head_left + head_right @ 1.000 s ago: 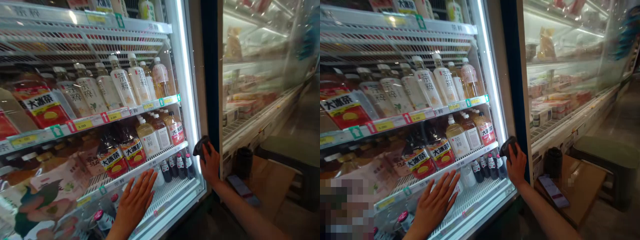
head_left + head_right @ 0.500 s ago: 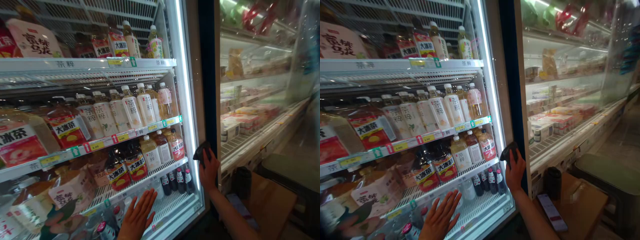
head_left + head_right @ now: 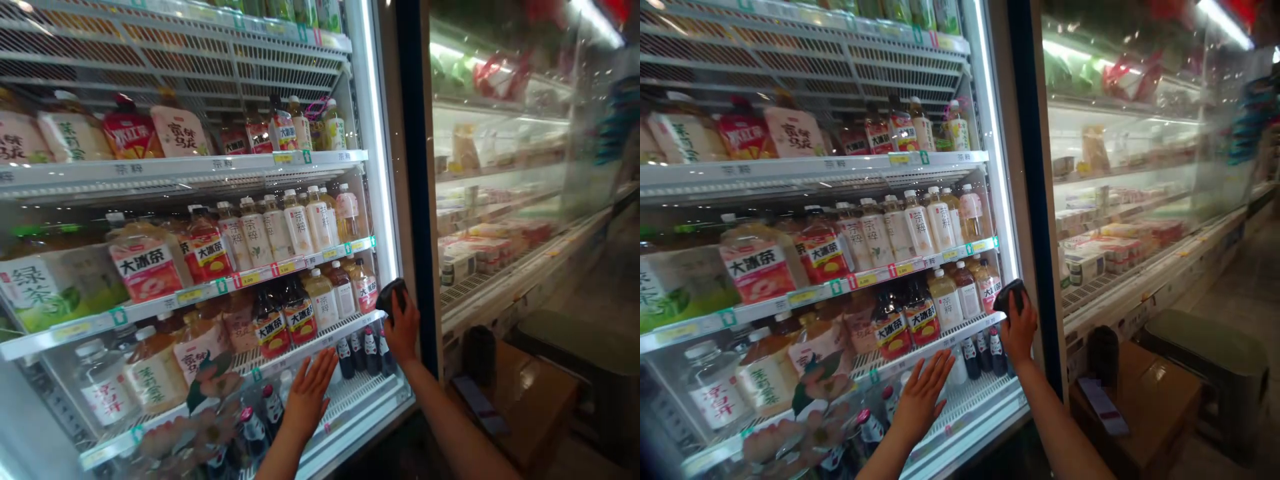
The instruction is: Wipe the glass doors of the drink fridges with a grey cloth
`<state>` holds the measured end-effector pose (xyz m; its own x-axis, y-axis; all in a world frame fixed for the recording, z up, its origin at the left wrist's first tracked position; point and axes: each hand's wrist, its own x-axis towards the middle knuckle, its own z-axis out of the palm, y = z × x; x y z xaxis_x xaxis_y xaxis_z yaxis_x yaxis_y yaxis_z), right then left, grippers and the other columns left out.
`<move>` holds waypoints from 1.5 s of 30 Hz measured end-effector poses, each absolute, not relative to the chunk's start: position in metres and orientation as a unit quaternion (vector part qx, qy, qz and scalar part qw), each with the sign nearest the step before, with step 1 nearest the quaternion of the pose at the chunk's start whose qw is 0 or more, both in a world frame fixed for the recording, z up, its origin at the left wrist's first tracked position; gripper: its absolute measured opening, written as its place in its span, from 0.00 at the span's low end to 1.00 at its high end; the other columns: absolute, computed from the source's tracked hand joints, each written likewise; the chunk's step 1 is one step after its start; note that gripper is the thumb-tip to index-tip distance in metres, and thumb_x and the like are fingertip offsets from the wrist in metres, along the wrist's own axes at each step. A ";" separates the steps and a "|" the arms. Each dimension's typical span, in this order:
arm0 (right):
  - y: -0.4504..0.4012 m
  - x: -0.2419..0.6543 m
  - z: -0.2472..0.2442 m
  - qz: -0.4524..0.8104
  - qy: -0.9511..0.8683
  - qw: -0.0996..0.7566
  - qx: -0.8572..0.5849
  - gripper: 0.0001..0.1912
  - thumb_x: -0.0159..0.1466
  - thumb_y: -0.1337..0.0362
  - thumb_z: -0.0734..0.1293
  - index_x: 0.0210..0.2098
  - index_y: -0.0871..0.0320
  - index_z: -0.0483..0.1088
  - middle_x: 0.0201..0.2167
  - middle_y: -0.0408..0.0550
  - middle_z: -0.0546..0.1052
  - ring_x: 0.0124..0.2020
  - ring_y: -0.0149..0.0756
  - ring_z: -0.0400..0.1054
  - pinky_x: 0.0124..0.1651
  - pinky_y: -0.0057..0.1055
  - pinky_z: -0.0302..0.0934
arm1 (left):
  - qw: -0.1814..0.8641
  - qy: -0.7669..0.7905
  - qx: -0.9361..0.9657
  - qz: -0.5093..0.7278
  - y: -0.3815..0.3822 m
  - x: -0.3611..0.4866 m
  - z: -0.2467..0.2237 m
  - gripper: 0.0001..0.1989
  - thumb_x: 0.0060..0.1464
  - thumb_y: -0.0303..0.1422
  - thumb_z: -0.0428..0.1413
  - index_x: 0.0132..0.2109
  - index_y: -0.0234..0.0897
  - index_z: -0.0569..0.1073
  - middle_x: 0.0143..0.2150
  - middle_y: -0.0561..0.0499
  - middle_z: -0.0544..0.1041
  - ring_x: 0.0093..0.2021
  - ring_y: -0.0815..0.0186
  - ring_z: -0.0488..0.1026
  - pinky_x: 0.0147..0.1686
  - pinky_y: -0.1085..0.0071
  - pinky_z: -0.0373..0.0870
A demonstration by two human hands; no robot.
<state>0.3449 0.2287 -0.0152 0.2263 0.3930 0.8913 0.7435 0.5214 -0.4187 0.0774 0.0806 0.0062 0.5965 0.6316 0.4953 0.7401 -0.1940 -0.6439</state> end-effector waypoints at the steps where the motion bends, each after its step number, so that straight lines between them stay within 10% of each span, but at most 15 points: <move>1: 0.223 0.339 -0.019 -0.141 -0.629 0.614 -0.456 0.46 0.63 0.73 0.62 0.76 0.46 0.44 0.72 0.60 0.53 0.65 0.58 0.57 0.61 0.59 0.60 | 0.445 -0.449 -0.773 -0.054 0.080 0.077 0.006 0.43 0.59 0.48 0.57 0.75 0.41 0.54 0.78 0.52 0.50 0.78 0.62 0.29 0.75 0.57 0.23; 20: 0.184 0.322 -0.025 -0.155 -0.681 0.578 -0.421 0.40 0.65 0.71 0.59 0.74 0.46 0.49 0.52 0.55 0.66 0.49 0.47 0.64 0.50 0.48 0.68 | 0.437 -0.445 -0.779 -0.064 0.061 0.058 0.003 0.37 0.60 0.24 0.48 0.75 0.37 0.51 0.78 0.52 0.49 0.78 0.64 0.42 0.75 0.60 0.40; 30: 0.161 0.277 -0.021 -0.130 -0.738 0.558 -0.357 0.35 0.67 0.67 0.60 0.73 0.48 0.54 0.46 0.53 0.66 0.45 0.45 0.63 0.48 0.45 0.67 | 0.443 -0.509 -0.735 -0.066 -0.005 -0.004 0.021 0.37 0.62 0.31 0.53 0.76 0.39 0.52 0.77 0.50 0.53 0.78 0.61 0.37 0.76 0.54 0.28; 45: 0.140 0.247 -0.012 -0.083 -0.743 0.571 -0.340 0.33 0.68 0.66 0.60 0.72 0.45 0.58 0.43 0.51 0.67 0.43 0.45 0.65 0.44 0.43 0.68 | 0.348 -0.565 -0.747 0.028 -0.003 -0.036 0.012 0.49 0.57 0.35 0.61 0.77 0.45 0.42 0.78 0.48 0.48 0.77 0.57 0.45 0.75 0.50 0.44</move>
